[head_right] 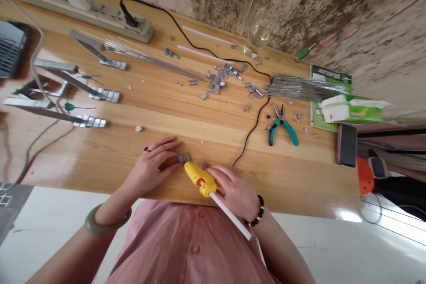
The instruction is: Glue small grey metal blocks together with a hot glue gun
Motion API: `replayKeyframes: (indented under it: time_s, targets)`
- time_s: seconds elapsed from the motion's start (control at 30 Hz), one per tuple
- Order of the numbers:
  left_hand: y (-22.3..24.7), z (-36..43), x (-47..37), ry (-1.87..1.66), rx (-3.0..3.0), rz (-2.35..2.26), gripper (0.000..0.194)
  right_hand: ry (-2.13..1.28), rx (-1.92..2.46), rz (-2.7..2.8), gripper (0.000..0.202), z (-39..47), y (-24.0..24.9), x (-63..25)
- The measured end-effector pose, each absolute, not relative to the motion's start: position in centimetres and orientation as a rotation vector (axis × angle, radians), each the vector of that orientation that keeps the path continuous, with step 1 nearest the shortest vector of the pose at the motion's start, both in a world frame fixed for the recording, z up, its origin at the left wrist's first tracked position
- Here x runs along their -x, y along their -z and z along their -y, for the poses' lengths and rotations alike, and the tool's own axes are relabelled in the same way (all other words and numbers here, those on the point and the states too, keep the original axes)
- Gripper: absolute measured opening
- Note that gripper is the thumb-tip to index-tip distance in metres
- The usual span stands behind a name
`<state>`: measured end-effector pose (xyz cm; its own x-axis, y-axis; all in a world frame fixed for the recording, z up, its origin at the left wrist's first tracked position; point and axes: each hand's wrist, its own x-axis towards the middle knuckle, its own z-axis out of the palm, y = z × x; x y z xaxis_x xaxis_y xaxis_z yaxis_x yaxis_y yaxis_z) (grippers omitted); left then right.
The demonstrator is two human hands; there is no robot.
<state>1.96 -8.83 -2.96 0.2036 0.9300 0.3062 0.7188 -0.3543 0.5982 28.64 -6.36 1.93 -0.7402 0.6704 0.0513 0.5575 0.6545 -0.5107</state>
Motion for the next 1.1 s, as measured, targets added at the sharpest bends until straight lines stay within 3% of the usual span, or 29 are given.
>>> replayKeyframes:
  time_s: [1.1]
  targets:
    - [3.0,8.9,-1.9,-0.887,-2.147,-1.568,0.007,-0.726,1.031,2.609,0.034,6.6,-1.5,-29.2]
